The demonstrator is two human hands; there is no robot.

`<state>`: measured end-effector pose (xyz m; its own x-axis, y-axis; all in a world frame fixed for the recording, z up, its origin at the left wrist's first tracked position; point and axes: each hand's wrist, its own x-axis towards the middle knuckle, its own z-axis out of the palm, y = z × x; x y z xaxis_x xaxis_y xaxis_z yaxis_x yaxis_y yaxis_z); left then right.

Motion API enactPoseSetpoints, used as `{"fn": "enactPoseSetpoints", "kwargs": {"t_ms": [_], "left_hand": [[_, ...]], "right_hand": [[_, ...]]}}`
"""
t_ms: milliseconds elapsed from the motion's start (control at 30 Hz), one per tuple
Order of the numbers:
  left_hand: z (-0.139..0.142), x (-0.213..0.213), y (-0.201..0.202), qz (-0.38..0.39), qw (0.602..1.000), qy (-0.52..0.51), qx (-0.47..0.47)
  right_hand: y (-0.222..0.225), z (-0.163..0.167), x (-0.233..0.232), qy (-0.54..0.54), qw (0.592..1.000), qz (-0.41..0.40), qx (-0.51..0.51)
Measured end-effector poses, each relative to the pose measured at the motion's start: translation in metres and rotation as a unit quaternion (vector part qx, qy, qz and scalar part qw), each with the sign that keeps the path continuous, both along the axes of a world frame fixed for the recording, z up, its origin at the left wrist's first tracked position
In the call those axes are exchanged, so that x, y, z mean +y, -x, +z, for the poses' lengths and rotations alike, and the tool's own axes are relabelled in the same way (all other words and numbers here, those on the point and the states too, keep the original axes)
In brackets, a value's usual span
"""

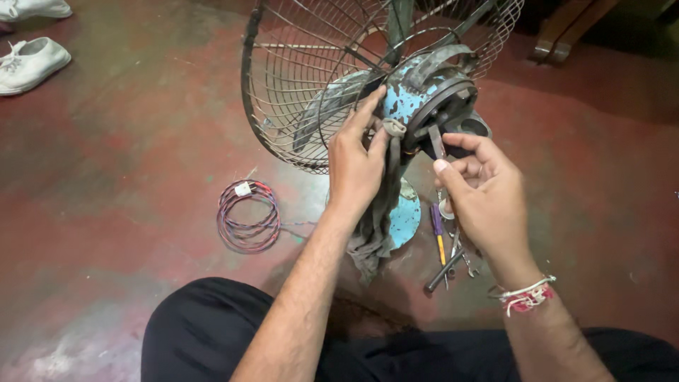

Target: The person sits on the floor servicing a pedestal fan, wiping the motor housing and rear cover with a cloth and using a screwdriver to work on the fan's rear housing. They hold the fan steady with one hand while scraping and tightening around the motor area, continuing the cleaning and adjustment until the clip ends.

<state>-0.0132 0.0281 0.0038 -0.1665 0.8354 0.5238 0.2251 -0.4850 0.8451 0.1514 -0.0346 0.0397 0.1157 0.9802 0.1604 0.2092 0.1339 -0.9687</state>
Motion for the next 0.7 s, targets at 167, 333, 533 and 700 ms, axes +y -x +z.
{"fn": "enactPoseSetpoints", "kwargs": {"t_ms": [167, 333, 533, 700], "left_hand": [[-0.006, -0.001, 0.002, 0.024, 0.998, -0.063, 0.017], [-0.009, 0.001, -0.003, 0.017, 1.000, -0.011, -0.007], [-0.011, -0.003, -0.013, 0.045, 0.997, -0.063, 0.021], [-0.013, -0.012, -0.022, 0.050, 0.997, -0.058, 0.016]], "right_hand": [[0.005, -0.001, -0.002, -0.029, 0.999, 0.004, -0.018], [0.009, 0.002, -0.006, -0.037, 0.997, -0.025, -0.065], [0.014, 0.006, -0.010, -0.073, 0.983, -0.078, -0.147], [0.017, 0.008, -0.010, -0.077, 0.975, -0.118, -0.174]]}}
